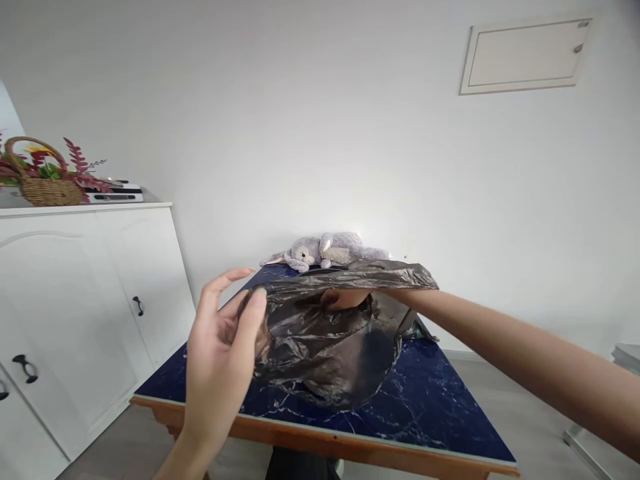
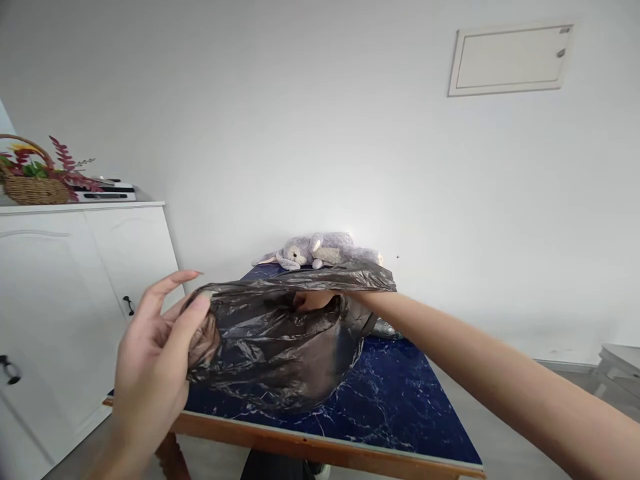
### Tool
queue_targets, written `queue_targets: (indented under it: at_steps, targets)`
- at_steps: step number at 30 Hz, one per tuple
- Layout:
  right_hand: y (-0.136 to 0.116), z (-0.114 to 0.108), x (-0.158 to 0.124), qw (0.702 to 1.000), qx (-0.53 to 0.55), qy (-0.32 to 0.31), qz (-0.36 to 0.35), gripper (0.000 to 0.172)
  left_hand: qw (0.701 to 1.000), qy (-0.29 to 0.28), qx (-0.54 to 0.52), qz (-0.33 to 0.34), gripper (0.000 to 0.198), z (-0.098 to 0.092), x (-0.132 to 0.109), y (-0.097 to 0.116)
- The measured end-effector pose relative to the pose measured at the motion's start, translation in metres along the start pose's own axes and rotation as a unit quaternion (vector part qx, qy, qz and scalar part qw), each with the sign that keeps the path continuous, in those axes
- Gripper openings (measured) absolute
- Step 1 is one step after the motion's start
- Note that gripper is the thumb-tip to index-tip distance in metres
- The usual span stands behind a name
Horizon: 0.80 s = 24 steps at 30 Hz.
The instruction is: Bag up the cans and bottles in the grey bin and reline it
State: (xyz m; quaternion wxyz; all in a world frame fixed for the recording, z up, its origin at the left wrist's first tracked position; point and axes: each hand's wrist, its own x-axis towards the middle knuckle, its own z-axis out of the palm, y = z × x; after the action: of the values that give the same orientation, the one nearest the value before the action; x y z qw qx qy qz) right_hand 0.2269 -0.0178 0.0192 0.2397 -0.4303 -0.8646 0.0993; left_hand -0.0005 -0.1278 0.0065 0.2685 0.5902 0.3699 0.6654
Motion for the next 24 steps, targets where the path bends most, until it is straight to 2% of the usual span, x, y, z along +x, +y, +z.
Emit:
queue_targets:
  at_steps: [3,5,6,8,9,11,14,16,19,24]
  targets:
    - [-0.007,-0.018,-0.007,0.993,0.016,-0.121,-0.006,0.033,0.993,0.005,0.106,0.053,0.035,-0.011,0.009,-0.005]
    - [-0.011,-0.033,-0.018,0.986,0.029,-0.163,-0.002,0.037,0.963,0.038,0.208,0.164,0.036,-0.014,0.007,-0.006]
    - [-0.012,-0.039,-0.025,0.986,0.033,-0.162,0.004,0.039,0.935,0.060,0.254,0.239,0.038,-0.014,0.004,-0.006]
    - [-0.014,-0.048,-0.038,0.992,0.026,-0.121,0.025,0.046,0.865,0.077,0.321,0.377,0.040,-0.012,-0.003,-0.001]
    - [-0.015,-0.050,-0.044,0.995,0.019,-0.096,0.037,0.048,0.836,0.057,0.341,0.426,0.040,-0.009,-0.005,0.002]
    - [-0.015,-0.049,-0.051,0.996,0.002,-0.060,0.062,0.050,0.795,-0.039,0.363,0.485,0.037,-0.003,-0.006,0.007]
    - [-0.014,-0.042,-0.053,0.997,-0.018,-0.025,0.075,0.049,0.749,-0.216,0.394,0.487,0.033,0.012,0.009,0.004]
    - [-0.012,-0.035,-0.050,0.998,-0.017,-0.007,0.064,0.049,0.731,-0.280,0.433,0.447,0.035,0.021,0.025,-0.007]
    - [-0.004,-0.025,-0.042,0.999,0.000,0.005,0.037,0.054,0.721,-0.305,0.490,0.382,0.038,0.031,0.050,-0.028]
    - [0.013,-0.014,-0.037,0.998,0.028,-0.043,0.033,0.063,0.726,-0.344,0.509,0.309,0.036,0.031,0.075,-0.050]
